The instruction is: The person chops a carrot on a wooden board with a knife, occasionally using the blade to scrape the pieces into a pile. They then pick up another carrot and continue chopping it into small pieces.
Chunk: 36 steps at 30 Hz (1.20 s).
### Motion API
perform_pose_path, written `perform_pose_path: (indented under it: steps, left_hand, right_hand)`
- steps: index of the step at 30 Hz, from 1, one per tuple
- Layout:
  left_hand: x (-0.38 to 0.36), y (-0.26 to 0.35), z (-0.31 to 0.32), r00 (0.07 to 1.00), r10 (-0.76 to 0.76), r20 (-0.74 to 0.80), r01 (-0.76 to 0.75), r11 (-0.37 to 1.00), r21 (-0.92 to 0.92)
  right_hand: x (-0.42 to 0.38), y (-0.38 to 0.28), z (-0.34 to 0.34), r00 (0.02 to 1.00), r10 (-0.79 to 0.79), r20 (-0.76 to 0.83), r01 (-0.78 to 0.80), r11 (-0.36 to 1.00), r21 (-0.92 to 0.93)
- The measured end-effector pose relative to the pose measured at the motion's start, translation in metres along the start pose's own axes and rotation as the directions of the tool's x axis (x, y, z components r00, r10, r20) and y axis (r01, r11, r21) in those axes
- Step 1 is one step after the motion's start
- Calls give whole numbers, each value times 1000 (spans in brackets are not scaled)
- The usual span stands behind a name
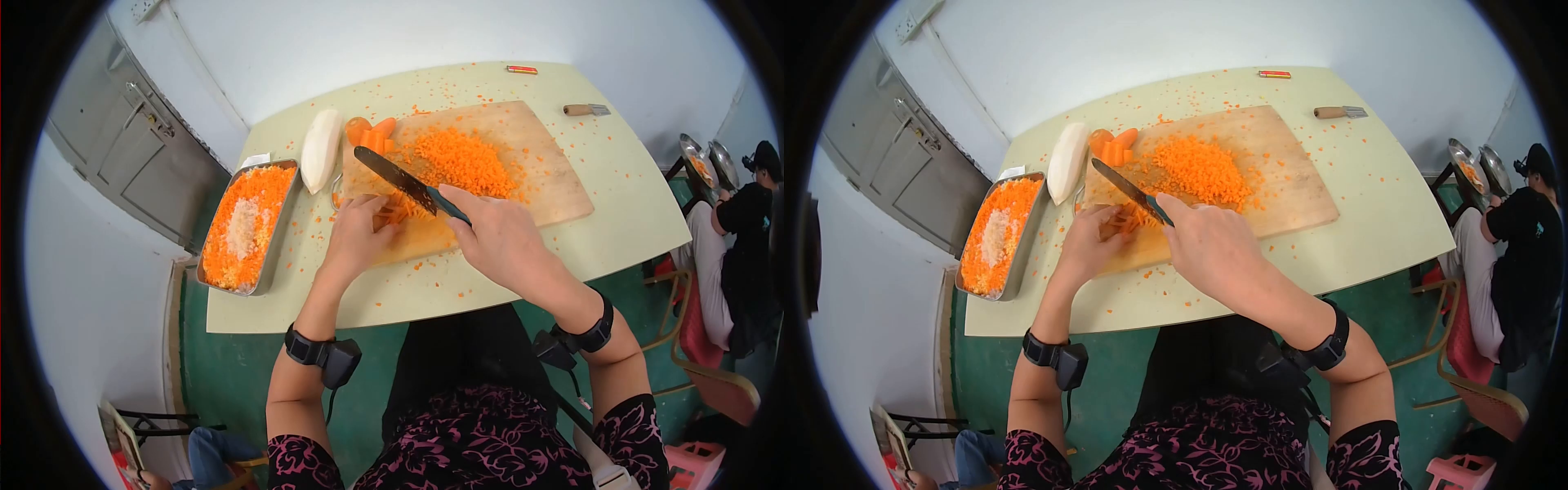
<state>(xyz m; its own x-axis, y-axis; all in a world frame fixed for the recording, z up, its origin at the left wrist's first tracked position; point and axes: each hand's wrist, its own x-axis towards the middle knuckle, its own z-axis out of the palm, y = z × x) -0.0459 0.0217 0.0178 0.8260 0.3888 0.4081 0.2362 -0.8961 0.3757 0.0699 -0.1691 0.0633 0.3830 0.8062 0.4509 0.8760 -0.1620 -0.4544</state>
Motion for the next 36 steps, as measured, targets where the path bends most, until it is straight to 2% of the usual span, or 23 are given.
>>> perform_pose_path:
  steps: [5,8,11,14,20,23,26,29,32,36]
  left_hand:
    - [2,8,10,995,-93,-19,93,995,-27]
    - [3,9,18,986,-107,-125,107,994,-14]
    - [3,15,15,991,-33,-127,45,995,87]
    - [4,13,17,985,38,-167,-22,995,97]
    - [8,4,21,986,-7,-164,8,1000,3]
    - [7,7,22,982,-15,-191,17,1000,9]
    - [11,29,8,984,-174,-48,175,984,31]
    - [13,31,12,990,-137,-30,140,976,165]
    - [12,26,17,991,-87,-97,106,971,216]
    - [9,23,19,987,-70,-142,96,977,188]
  right_hand:
    - [0,0,2,1000,-7,-9,7,1000,8]
    - [-1,3,3,1000,0,-12,0,1000,13]
    - [-2,4,2,1000,-15,-20,15,1000,6]
    - [-2,5,4,999,-20,-33,20,1000,22]
    - [-3,3,4,998,44,37,-43,999,-25]
    - [-3,4,7,1000,1,17,-1,1000,0]
    - [-2,3,6,1000,0,23,0,1000,-12]
    - [-2,0,5,998,54,40,-54,999,-1]
    - [-3,-1,2,998,57,18,-57,998,11]
    - [-3,-1,-1,999,44,9,-44,999,26]
